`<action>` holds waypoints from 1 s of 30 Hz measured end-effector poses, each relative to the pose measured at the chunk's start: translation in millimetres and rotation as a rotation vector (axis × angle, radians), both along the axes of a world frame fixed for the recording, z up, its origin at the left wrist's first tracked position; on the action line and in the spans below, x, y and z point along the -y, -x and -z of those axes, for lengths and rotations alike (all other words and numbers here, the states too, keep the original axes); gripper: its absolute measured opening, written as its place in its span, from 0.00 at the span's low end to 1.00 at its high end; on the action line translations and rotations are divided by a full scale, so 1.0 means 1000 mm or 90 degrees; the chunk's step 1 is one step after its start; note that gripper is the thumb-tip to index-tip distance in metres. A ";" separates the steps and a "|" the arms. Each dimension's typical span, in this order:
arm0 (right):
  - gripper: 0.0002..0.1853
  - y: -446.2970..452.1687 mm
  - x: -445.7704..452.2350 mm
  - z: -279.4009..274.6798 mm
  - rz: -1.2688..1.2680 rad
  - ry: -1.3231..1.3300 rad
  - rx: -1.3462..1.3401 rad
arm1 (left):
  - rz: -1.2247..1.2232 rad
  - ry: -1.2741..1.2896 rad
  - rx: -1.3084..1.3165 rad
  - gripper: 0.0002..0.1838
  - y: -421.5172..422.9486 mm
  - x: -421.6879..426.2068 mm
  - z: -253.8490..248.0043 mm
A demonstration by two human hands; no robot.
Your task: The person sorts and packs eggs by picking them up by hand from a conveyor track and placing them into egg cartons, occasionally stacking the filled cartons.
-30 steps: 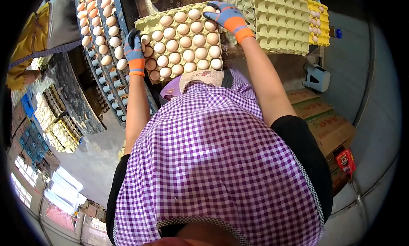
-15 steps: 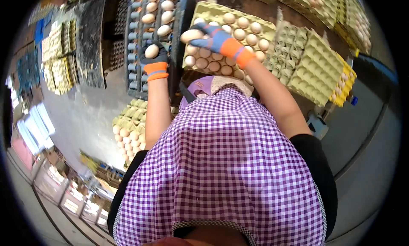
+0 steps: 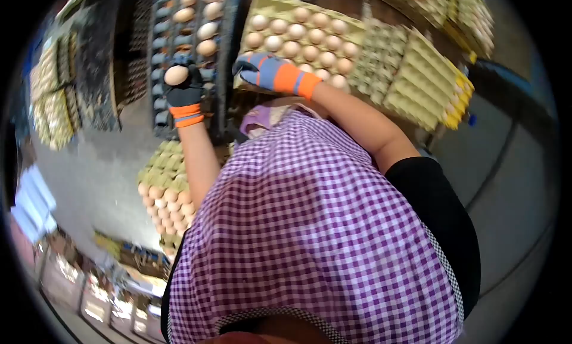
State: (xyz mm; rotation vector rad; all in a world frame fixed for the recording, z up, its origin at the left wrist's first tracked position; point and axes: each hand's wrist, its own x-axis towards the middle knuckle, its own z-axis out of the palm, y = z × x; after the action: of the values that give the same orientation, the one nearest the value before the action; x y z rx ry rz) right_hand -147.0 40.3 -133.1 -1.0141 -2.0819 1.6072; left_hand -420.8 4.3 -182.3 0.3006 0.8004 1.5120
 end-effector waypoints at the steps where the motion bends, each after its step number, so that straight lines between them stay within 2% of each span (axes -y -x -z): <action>1: 0.16 -0.027 0.009 -0.018 0.009 0.245 0.043 | 0.072 -0.001 0.465 0.18 0.003 -0.012 0.006; 3: 0.13 -0.084 0.049 0.010 0.194 0.273 -0.145 | 0.034 0.068 0.336 0.11 -0.014 -0.021 0.004; 4: 0.12 -0.114 0.065 0.014 0.321 0.282 -0.105 | 0.027 0.092 0.184 0.10 -0.023 -0.022 -0.002; 5: 0.12 -0.141 0.083 0.017 0.445 0.295 -0.068 | 0.042 0.102 0.183 0.10 -0.031 -0.023 -0.006; 7: 0.13 -0.179 0.107 0.028 0.598 0.159 0.065 | 0.112 0.001 -0.369 0.10 -0.041 -0.021 -0.005; 8: 0.13 -0.185 0.119 0.033 0.610 0.168 0.064 | 0.287 -0.003 -0.378 0.11 -0.034 -0.033 0.000; 9: 0.15 -0.185 0.129 0.032 0.583 0.075 0.143 | 0.298 0.164 -0.314 0.13 -0.048 -0.032 -0.005; 10: 0.17 -0.183 0.136 0.028 0.551 -0.018 0.220 | 0.356 0.140 -0.479 0.13 -0.064 -0.023 -0.011; 11: 0.19 -0.167 0.133 0.016 0.502 0.012 0.266 | 0.414 0.111 -0.646 0.14 -0.078 -0.012 -0.019; 13: 0.18 -0.126 0.123 0.003 0.403 -0.062 0.400 | 0.561 -0.123 -1.019 0.19 -0.096 -0.001 -0.036; 14: 0.17 -0.110 0.113 0.003 0.350 -0.114 0.430 | 0.604 -0.177 -1.173 0.22 -0.111 0.003 -0.043; 16: 0.13 -0.081 0.090 0.008 0.289 -0.228 0.482 | 0.699 -0.274 -1.265 0.25 -0.133 -0.002 -0.048; 18: 0.12 -0.069 0.071 0.028 0.247 -0.240 0.513 | 0.756 -0.367 -1.403 0.28 -0.150 -0.015 -0.040; 20: 0.11 -0.063 0.060 0.039 0.195 -0.259 0.544 | 0.808 -0.411 -1.431 0.27 -0.164 -0.033 -0.026; 22: 0.12 -0.060 0.049 0.036 0.013 -0.239 0.613 | 0.886 -0.501 -1.468 0.24 -0.168 -0.045 -0.033; 23: 0.12 -0.062 0.047 0.032 0.013 -0.244 0.612 | 0.881 -0.498 -1.473 0.24 -0.165 -0.046 -0.039; 25: 0.14 -0.075 0.041 0.020 0.023 -0.246 0.504 | 0.880 -0.271 -1.337 0.24 -0.157 -0.048 -0.056; 26: 0.17 -0.079 0.041 0.030 0.042 -0.244 0.484 | 0.823 -0.239 -1.290 0.23 -0.149 -0.047 -0.056; 27: 0.17 -0.077 0.040 0.031 0.044 -0.252 0.483 | 0.727 -0.262 -1.319 0.22 -0.147 -0.044 -0.056; 29: 0.19 -0.075 0.047 0.032 0.025 -0.287 0.528 | 0.658 -0.339 -1.316 0.23 -0.160 -0.044 -0.049; 30: 0.18 -0.080 0.048 0.042 0.018 -0.308 0.502 | 0.676 -0.380 -1.309 0.24 -0.173 -0.047 -0.045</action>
State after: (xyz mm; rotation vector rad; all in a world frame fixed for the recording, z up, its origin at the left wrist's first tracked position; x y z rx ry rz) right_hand -67.1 -7.4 -175.1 -1.6295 -2.7137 0.6345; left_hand -247.6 50.9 -136.9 2.4485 1.2232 -0.1312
